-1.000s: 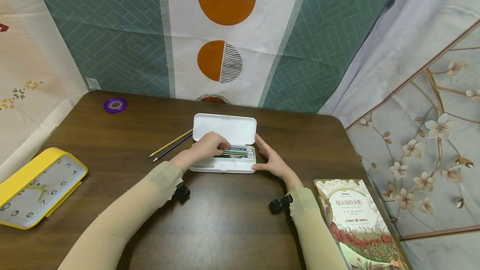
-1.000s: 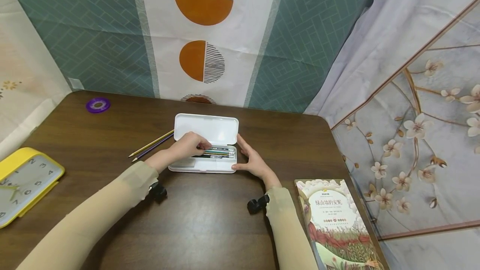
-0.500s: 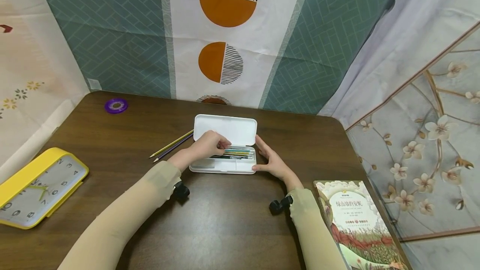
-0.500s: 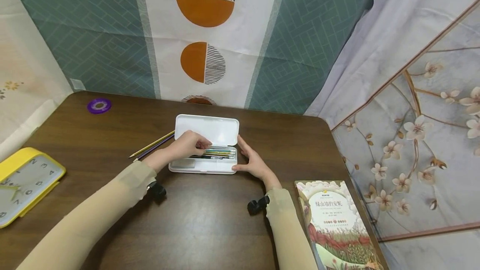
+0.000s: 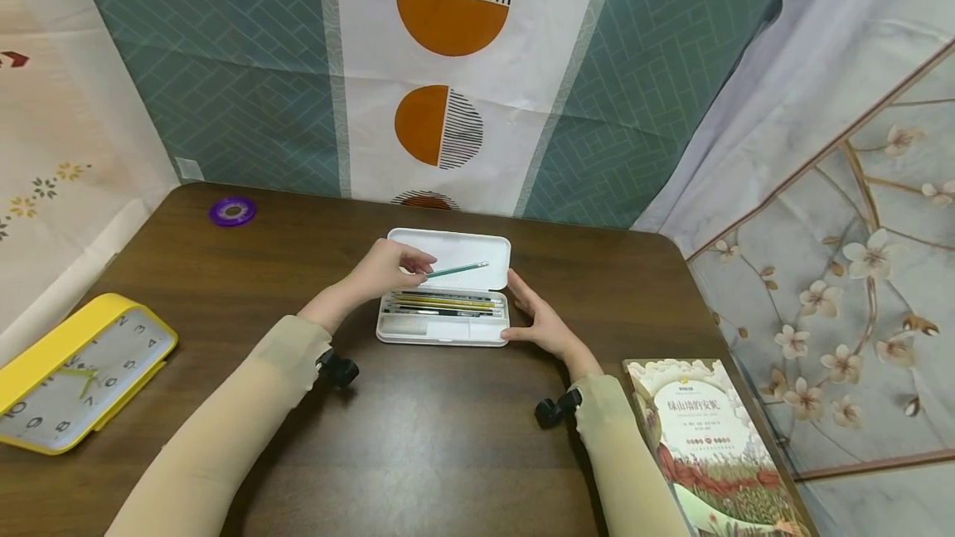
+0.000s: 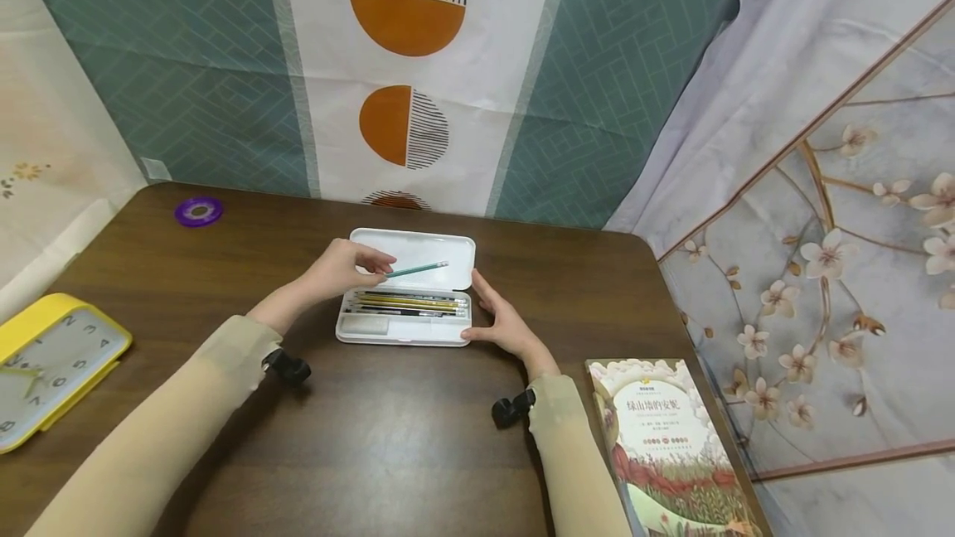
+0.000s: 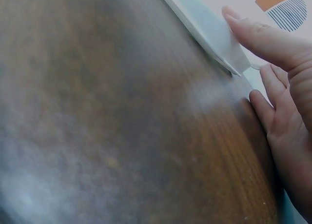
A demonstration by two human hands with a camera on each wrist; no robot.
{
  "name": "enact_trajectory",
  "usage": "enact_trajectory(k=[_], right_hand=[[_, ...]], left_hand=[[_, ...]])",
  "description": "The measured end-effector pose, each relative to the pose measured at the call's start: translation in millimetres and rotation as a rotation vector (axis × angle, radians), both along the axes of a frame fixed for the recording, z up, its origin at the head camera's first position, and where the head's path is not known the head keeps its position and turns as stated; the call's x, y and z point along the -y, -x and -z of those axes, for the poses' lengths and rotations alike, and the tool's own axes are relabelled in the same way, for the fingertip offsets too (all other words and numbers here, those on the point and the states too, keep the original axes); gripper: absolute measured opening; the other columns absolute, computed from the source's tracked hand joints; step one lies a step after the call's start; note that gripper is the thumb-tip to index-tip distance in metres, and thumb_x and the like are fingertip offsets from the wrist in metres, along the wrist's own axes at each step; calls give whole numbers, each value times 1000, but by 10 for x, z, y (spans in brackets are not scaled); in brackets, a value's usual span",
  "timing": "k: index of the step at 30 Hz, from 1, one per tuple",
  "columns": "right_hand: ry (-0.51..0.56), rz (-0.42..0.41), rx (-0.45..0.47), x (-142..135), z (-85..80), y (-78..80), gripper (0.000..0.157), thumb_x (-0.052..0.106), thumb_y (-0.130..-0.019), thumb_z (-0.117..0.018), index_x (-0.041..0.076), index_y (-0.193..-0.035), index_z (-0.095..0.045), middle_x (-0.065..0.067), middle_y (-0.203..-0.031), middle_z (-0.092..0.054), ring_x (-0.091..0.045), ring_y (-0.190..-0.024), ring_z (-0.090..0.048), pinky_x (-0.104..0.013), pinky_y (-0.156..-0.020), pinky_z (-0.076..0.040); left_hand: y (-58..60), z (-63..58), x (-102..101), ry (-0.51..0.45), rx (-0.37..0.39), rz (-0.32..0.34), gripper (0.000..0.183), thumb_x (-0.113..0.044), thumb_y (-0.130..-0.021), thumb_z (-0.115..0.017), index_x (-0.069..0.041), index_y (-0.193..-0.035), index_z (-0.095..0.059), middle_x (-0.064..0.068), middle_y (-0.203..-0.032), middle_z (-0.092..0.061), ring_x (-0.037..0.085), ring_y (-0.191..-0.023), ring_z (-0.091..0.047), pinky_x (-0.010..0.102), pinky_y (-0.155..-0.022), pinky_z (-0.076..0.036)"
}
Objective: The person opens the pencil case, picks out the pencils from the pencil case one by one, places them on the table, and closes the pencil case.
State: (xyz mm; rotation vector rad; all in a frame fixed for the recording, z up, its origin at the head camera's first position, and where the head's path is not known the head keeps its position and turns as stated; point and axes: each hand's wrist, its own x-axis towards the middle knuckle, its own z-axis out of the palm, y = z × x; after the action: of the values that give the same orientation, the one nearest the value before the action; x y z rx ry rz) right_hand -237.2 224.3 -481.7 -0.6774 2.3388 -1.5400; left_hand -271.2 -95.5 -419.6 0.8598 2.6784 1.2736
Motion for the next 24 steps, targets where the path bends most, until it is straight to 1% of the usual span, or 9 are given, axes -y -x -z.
enact_trajectory(k=[6, 11, 12, 14, 17, 18, 20, 22, 24], right_hand=[[2, 1, -11, -1, 25, 21, 106, -4, -78, -78, 11, -158, -10, -9, -165, -10, -27, -152, -13, -54, -120, -19], [-2, 0, -3, 6, 22, 23, 106, -6, -78, -76, 9, -158, -8, -10, -165, -8, -28, -152, -11, -54, -120, -17], [-2, -1, 0, 8, 16, 22, 106, -7, -78, -76, 8, -158, -8, -11, -165, -8, -29, -152, -10, -54, -120, -17], [0, -2, 9, 13, -7, 15, 106, -8, -78, -76, 6, -157, -7, -13, -164, -7, -30, -152, -10, -54, -120, -17], [2, -9, 19, 37, -115, -38, 105, -8, -77, -76, 1, -156, -8, -17, -164, -8, -33, -151, -10, -55, -120, -17], [2, -11, 21, 44, -149, -56, 104, -7, -78, -76, 0, -156, -8, -17, -163, -8, -34, -151, -10, -56, -119, -18], [1, -15, 18, 58, -212, -87, 103, -7, -78, -76, -2, -155, -8, -19, -163, -9, -36, -151, -11, -57, -119, -19], [-2, -16, 15, 65, -238, -103, 102, -6, -78, -76, -2, -155, -9, -20, -163, -9, -37, -150, -11, -57, -119, -19], [0, -13, 15, 65, -244, -108, 102, -6, -78, -76, -2, -155, -9, -19, -163, -9, -36, -151, -11, -57, -119, -18]], left_hand=[[2, -28, 293, -46, -27, -96, 30, 1, -84, -71, 4, -114, -70, 15, -95, -75, 26, -85, -70, 33, -74, -57], [-9, -28, 540, -53, -58, -227, 29, -3, -87, -71, 2, -115, -70, 15, -97, -75, 26, -85, -69, 32, -75, -57], [-6, -23, 586, -51, -71, -255, 29, -3, -87, -70, 2, -115, -70, 16, -97, -75, 27, -85, -70, 31, -75, -57], [-3, -17, 672, -58, -99, -306, 29, -2, -87, -70, 4, -115, -70, 18, -97, -74, 29, -85, -70, 24, -73, -55], [-10, -9, 788, -87, -139, -374, 30, 1, -86, -69, 6, -115, -69, 21, -97, -74, 31, -83, -70, 10, -68, -49], [-13, -5, 823, -98, -147, -397, 30, 2, -85, -69, 7, -115, -69, 21, -96, -74, 29, -81, -70, 7, -66, -47], [-19, 12, 891, -109, -155, -443, 30, 2, -85, -70, 7, -114, -69, 21, -96, -74, 21, -77, -69, 2, -63, -43], [-25, 37, 948, -111, -149, -481, 30, 3, -84, -69, 7, -114, -69, 22, -95, -74, 9, -73, -66, 1, -62, -41], [-28, 67, 992, -98, -134, -512, 29, 2, -84, -69, 7, -113, -69, 21, -95, -74, 0, -71, -61, 1, -61, -41]])
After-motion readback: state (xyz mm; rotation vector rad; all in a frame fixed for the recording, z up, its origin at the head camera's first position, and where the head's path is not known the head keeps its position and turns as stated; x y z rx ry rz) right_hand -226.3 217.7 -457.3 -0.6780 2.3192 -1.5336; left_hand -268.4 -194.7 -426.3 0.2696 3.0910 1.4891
